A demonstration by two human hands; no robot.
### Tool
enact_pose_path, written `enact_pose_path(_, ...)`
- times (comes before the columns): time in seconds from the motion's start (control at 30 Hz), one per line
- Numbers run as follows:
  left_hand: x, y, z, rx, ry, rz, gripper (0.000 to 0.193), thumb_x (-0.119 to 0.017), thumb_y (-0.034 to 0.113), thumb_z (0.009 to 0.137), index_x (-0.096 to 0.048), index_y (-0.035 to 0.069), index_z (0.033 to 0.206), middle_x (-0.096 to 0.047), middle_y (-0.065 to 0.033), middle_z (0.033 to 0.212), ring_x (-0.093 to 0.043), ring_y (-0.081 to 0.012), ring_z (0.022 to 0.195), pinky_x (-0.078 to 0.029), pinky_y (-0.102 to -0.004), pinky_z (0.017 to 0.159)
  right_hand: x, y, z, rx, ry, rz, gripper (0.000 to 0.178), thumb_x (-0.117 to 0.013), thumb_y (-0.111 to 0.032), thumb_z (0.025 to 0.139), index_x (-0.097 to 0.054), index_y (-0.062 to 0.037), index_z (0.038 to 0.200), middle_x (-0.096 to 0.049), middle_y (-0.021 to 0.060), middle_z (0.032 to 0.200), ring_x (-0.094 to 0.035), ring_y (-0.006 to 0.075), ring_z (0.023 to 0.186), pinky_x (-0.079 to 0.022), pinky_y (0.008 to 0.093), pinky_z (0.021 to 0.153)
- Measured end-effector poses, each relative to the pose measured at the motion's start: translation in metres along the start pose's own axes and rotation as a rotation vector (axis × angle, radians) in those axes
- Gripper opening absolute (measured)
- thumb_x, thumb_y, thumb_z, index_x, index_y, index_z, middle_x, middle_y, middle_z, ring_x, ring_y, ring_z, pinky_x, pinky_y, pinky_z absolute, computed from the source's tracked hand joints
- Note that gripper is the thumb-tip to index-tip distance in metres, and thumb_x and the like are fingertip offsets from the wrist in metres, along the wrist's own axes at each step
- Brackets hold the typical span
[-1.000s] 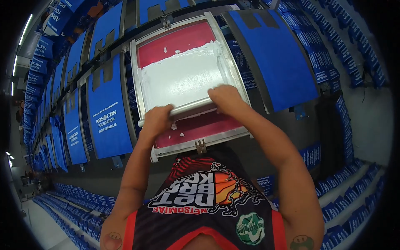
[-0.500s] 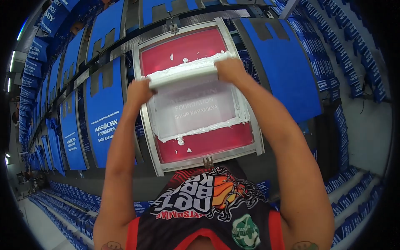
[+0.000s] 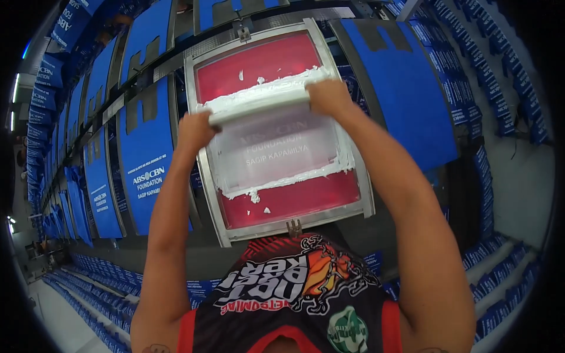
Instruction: Applying white ink to blue substrates using a screen printing frame and a manual squeegee.
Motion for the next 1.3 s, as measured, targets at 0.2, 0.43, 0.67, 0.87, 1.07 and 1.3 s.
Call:
enact_pose_path(0.2, -0.050, 0.057, -0.170, -0.086, 0.171, -0.222, 0.020, -0.066, 0.003, 0.059, -0.066, 0.007, 0.079, -0.062, -0.0126, 0.070, -0.062, -0.0311, 0.075, -0.044, -0.0497, 0.089, -0.040, -0.029, -0.155, -0.035, 0.108, 0.172, 0.010, -0.062, -0.010, 0.070, -0.066, -0.0138, 0.078, -0.065, 0.0098, 0.068, -0.066, 0.0293, 0.069, -0.051, 0.0425, 0.055)
enact_pose_path(0.43, -0.014, -0.008, 0.042, 0.026, 0.053, -0.042, 0.016, -0.069, 0.016, 0.070, -0.068, 0.010, 0.085, -0.068, -0.0148, 0.083, -0.066, -0.0331, 0.081, -0.047, -0.0525, 0.080, 0.003, 0.019, 0.042, -0.056, 0.031, -0.036, 0.020, -0.063, -0.015, 0.072, -0.068, -0.0125, 0.091, -0.068, 0.0129, 0.080, -0.068, 0.0311, 0.079, -0.054, 0.0448, 0.067)
enact_pose_path(0.67, -0.001, 0.080, 0.096, -0.066, 0.022, 0.066, 0.045, -0.081, 0.028, 0.062, -0.069, 0.012, 0.102, -0.069, -0.0134, 0.102, -0.065, -0.0325, 0.097, -0.044, -0.0580, 0.092, 0.048, -0.001, 0.007, 0.084, 0.788, 0.039, 0.049, -0.085, -0.019, 0.058, -0.064, -0.0068, 0.100, -0.068, 0.0126, 0.091, -0.065, 0.0314, 0.091, -0.051, 0.0438, 0.078)
enact_pose_path(0.87, 0.023, 0.078, 0.116, -0.183, -0.171, -0.132, 0.050, -0.081, 0.025, 0.062, -0.067, 0.012, 0.108, -0.069, -0.0134, 0.100, -0.065, -0.0327, 0.093, -0.053, -0.0396, 0.081, -0.006, -0.038, -0.152, -0.268, -0.096, 1.078, 0.043, -0.079, -0.018, 0.070, -0.065, -0.0026, 0.108, -0.065, 0.0152, 0.106, -0.064, 0.0257, 0.096, -0.050, 0.0346, 0.084)
enact_pose_path(1.07, 0.024, 0.032, 0.086, -0.126, -0.085, 0.002, 0.052, -0.082, 0.027, 0.062, -0.066, 0.010, 0.108, -0.069, -0.0161, 0.096, -0.065, -0.0339, 0.092, -0.051, -0.0427, 0.081, 0.050, -0.016, -0.107, -0.126, 0.495, 0.570, 0.057, -0.081, -0.014, 0.063, -0.060, -0.0088, 0.116, -0.058, 0.0113, 0.114, -0.050, 0.0321, 0.114, -0.041, 0.0403, 0.096)
enact_pose_path(1.3, 0.005, 0.007, 0.060, -0.037, 0.005, -0.006, 0.043, -0.083, 0.034, 0.060, -0.066, 0.009, 0.090, -0.068, -0.0157, 0.088, -0.065, -0.0365, 0.087, -0.051, -0.0445, 0.077, 0.026, 0.036, 0.044, -0.055, 0.182, -0.090, 0.058, -0.083, -0.016, 0.057, -0.062, -0.0120, 0.111, -0.062, 0.0136, 0.106, -0.057, 0.0329, 0.107, -0.048, 0.0423, 0.087)
Point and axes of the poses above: each hand's wrist, its own z-axis towards the middle knuckle, its own x-axis out of the back of the hand, y = z × x, the point moved 5 cm from there along z, towards the middle knuckle
